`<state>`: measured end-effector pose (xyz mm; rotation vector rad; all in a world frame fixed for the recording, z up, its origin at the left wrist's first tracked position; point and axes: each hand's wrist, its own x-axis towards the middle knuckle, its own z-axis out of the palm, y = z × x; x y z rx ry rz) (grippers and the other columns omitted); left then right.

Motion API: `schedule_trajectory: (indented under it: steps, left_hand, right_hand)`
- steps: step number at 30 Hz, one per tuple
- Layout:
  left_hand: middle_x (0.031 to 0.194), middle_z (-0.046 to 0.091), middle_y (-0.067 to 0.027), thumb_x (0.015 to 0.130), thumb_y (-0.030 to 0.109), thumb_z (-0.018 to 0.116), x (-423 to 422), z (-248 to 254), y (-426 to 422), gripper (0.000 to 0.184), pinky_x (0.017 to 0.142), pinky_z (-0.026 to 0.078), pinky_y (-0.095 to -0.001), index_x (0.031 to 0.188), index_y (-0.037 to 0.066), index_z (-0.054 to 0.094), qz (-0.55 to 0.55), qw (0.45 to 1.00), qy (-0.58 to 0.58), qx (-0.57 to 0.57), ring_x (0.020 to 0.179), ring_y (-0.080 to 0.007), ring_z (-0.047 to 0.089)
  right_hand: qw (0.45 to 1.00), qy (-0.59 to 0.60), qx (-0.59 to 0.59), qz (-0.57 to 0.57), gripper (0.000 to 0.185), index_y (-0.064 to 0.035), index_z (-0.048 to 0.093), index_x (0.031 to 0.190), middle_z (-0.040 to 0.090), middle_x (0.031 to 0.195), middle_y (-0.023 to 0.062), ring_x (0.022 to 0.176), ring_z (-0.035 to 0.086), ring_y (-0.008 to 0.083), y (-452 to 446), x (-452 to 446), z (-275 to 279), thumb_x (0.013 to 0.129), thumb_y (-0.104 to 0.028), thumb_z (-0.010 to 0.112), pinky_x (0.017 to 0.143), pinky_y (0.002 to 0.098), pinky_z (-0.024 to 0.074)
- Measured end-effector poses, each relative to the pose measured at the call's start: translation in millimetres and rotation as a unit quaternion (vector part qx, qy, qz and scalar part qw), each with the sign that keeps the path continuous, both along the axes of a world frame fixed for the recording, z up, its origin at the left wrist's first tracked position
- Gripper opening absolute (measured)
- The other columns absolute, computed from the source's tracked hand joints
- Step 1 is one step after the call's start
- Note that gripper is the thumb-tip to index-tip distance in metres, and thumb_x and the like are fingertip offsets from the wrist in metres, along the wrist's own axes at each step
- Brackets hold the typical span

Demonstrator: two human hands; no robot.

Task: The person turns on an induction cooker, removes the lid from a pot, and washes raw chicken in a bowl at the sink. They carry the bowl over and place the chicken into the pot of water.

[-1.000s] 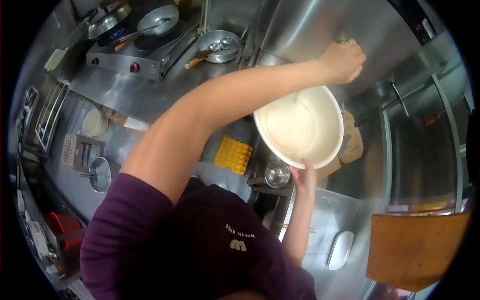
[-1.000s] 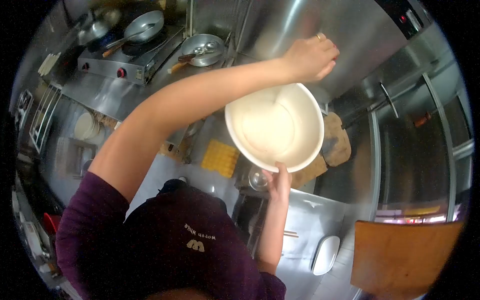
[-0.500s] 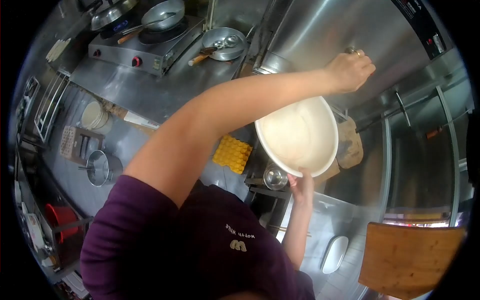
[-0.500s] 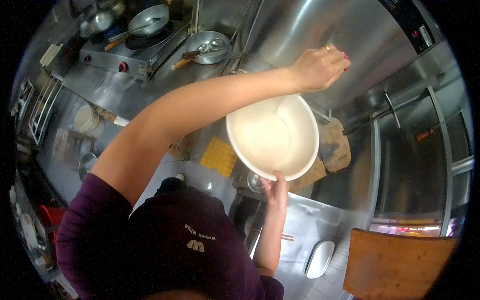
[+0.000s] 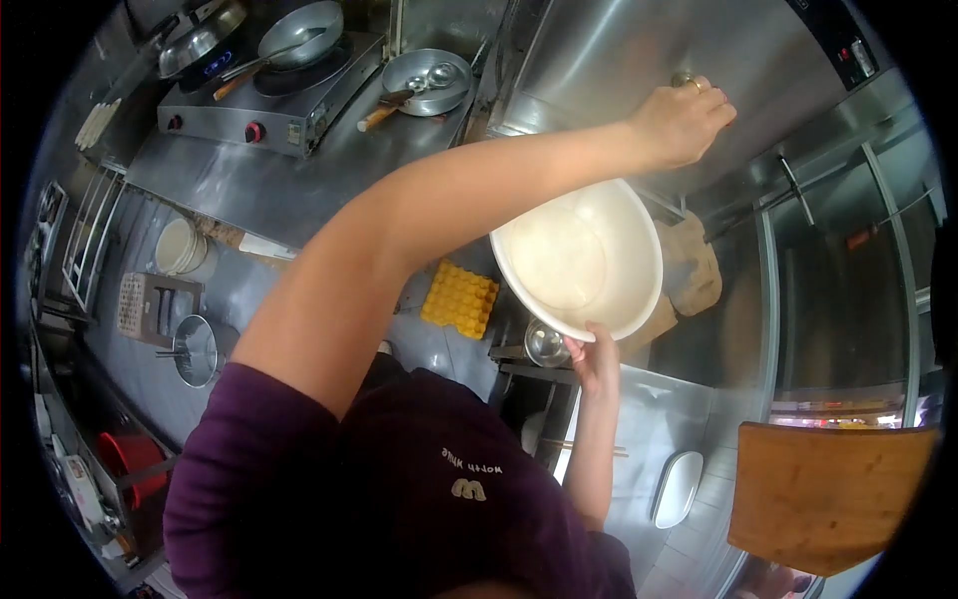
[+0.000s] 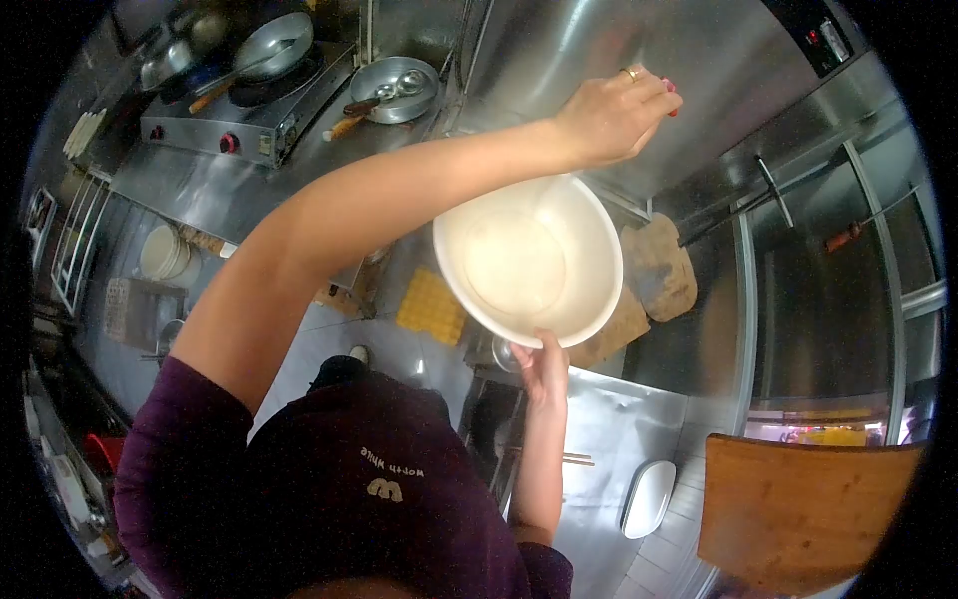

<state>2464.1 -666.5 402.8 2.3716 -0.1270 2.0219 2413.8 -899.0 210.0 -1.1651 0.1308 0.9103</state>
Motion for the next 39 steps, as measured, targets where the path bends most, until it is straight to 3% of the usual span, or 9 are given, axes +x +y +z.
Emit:
schedule_trajectory:
  steps: [23, 26, 39]
  left_hand:
    - [0.09, 0.057, -0.0046, 0.064, 0.004, 0.059, -4.3, -0.4, 1.0, 0.03, 0.055, 0.053, -0.0289, 0.094, 0.008, 0.056, -0.01, 1.0, 0.018, -0.003, 0.086, -0.0205, 0.054]
    - [0.092, 0.056, -0.0046, 0.063, 0.003, 0.06, -4.6, -0.7, 0.8, 0.033, 0.055, 0.054, -0.0288, 0.095, 0.008, 0.055, -0.012, 1.0, 0.024, -0.004, 0.087, -0.0204, 0.054]
    - [0.093, 0.055, -0.0041, 0.061, 0.002, 0.06, -4.6, -1.1, 0.3, 0.035, 0.054, 0.053, -0.0291, 0.094, 0.009, 0.054, -0.017, 0.999, 0.036, -0.01, 0.09, -0.0199, 0.054]
  right_hand:
    - [1.0, 0.009, -0.009, -0.01, 0.024, 0.0073, 0.043, 0.097, 0.057, 0.084, 0.0169, 0.067, 0.061, 0.0233, -0.2, 0.0, 1.9, 0.078, -0.006, 0.048, 0.054, 0.0255, 0.0566]
    - [1.0, 0.021, 0.008, 0.008, 0.041, 0.0106, 0.035, 0.112, 0.052, 0.1, 0.0216, 0.079, 0.061, 0.0283, -5.4, 7.5, -9.4, 0.076, -0.003, 0.048, 0.058, 0.028, 0.058]
    - [1.0, 0.02, 0.003, 0.005, 0.039, 0.0079, 0.036, 0.112, 0.052, 0.102, 0.0205, 0.08, 0.061, 0.0291, -5.9, 8.1, -11.0, 0.077, -0.004, 0.048, 0.058, 0.0299, 0.0578]
